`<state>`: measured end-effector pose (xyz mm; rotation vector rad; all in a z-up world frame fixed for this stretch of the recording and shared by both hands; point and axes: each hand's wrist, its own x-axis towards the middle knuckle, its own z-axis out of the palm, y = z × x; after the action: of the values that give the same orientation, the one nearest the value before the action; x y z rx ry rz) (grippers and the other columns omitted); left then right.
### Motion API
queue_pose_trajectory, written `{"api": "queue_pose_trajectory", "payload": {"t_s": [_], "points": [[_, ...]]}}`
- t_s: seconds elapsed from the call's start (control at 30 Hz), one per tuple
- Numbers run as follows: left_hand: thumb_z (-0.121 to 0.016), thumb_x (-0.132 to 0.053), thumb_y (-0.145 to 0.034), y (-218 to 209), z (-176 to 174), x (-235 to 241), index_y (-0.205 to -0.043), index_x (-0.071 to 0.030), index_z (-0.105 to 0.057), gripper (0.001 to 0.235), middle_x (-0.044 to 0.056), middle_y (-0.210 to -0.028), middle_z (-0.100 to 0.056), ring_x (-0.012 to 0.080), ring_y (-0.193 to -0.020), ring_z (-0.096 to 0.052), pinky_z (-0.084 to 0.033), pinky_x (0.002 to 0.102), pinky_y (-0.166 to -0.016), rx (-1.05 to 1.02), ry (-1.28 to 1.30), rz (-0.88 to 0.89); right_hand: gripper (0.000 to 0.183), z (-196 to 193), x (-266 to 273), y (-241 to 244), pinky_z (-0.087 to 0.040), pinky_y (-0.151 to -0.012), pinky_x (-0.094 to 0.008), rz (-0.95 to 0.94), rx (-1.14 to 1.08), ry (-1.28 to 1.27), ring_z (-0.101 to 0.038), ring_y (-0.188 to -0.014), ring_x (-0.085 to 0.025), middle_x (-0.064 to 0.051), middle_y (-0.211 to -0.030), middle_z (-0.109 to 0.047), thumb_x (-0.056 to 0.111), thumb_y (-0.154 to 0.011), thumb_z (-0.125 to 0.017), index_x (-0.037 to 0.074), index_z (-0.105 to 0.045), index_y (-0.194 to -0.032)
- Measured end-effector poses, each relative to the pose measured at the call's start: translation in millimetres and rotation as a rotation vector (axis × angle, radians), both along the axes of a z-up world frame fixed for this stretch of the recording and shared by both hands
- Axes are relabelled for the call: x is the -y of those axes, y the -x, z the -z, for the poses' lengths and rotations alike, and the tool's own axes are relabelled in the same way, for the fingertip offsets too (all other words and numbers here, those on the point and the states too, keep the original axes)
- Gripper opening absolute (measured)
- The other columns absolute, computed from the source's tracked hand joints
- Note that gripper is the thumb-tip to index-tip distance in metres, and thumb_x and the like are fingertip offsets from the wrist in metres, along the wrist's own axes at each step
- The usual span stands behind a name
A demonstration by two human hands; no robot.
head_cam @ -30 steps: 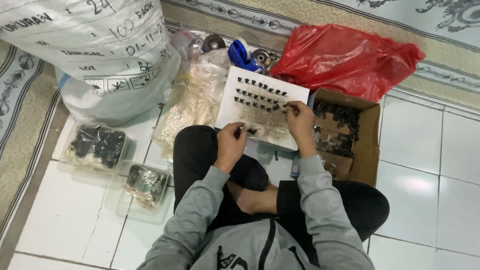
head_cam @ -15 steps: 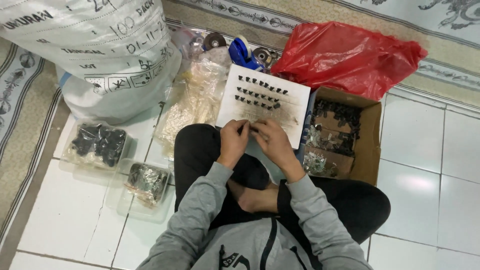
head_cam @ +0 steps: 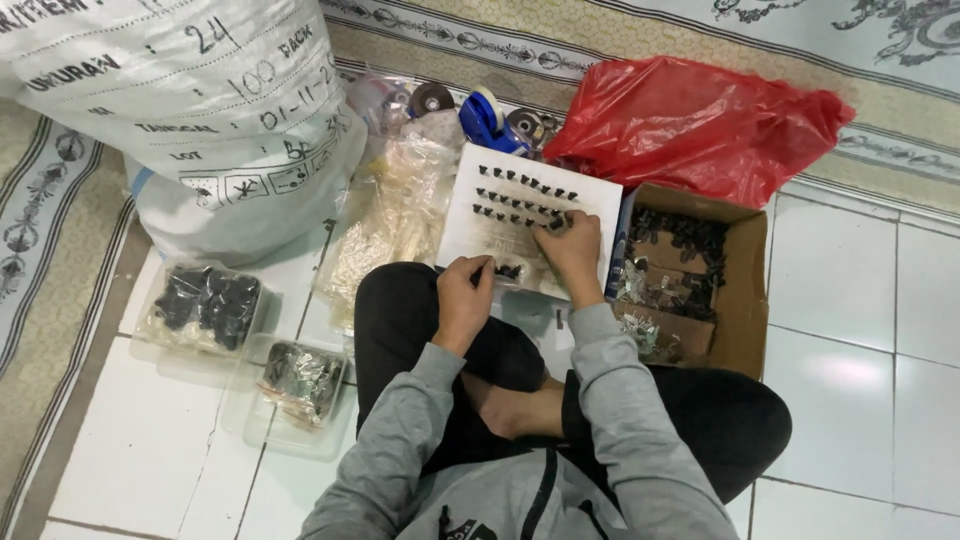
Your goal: The person is picking small black components from a cardboard box and inserting them into a white template tray on the floor.
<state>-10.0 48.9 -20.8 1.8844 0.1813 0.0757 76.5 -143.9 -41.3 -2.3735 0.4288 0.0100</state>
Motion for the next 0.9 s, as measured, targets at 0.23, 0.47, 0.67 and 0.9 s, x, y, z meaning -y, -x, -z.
{"api": "queue_pose_trajectory", "payload": {"t_s": [0.23, 0.47, 0.67, 0.9], "points": [[-0.061, -0.014, -0.102, -3.3, -3.0, -1.1, -0.110, 0.004, -0.075, 0.024, 0.022, -0.089, -0.070, 0.0322, -0.085, -0.071, -0.057, 0.039, -0.068, -0.021, 0.044, -0.009, 0.050, 17.8, -7.6, -4.9, -0.059, -0.081, -0.051, 0.015, 0.004, 0.043, -0.068, -0.100, -0.044, -0.024, -0.104, -0.062, 0.025, -0.072, -0.082, -0.006, -0.071, -0.110], [-0.060, -0.013, -0.102, -6.2, 1.1, 2.8, -0.110, 0.006, -0.074, 0.025, 0.024, -0.088, -0.070, 0.0354, -0.083, -0.071, -0.057, 0.041, -0.067, 0.016, 0.039, 0.019, 0.042, 5.9, -8.9, -2.2, -0.061, -0.077, -0.051, -0.056, 0.011, 0.058, -0.068, -0.099, -0.045, -0.025, -0.102, -0.061, 0.015, -0.074, -0.079, -0.008, -0.069, -0.108], [-0.060, -0.012, -0.102, -7.9, -0.5, 2.1, -0.110, 0.007, -0.073, 0.024, 0.023, -0.089, -0.070, 0.0339, -0.084, -0.071, -0.057, 0.040, -0.067, 0.013, 0.036, 0.029, 0.034, -5.0, -14.7, 3.2, -0.060, -0.080, -0.051, -0.166, 0.028, 0.101, -0.067, -0.100, -0.046, -0.024, -0.100, -0.059, 0.011, -0.077, -0.074, -0.008, -0.067, -0.104], [-0.060, -0.012, -0.101, -6.2, -8.8, 3.8, -0.111, 0.009, -0.073, 0.027, 0.025, -0.090, -0.069, 0.0371, -0.087, -0.071, -0.057, 0.042, -0.069, -0.004, 0.035, 0.038, 0.035, 9.0, -1.9, 10.7, -0.059, -0.080, -0.053, -0.246, 0.032, 0.128, -0.066, -0.098, -0.048, -0.025, -0.099, -0.059, 0.014, -0.075, -0.073, -0.007, -0.068, -0.103]]}}
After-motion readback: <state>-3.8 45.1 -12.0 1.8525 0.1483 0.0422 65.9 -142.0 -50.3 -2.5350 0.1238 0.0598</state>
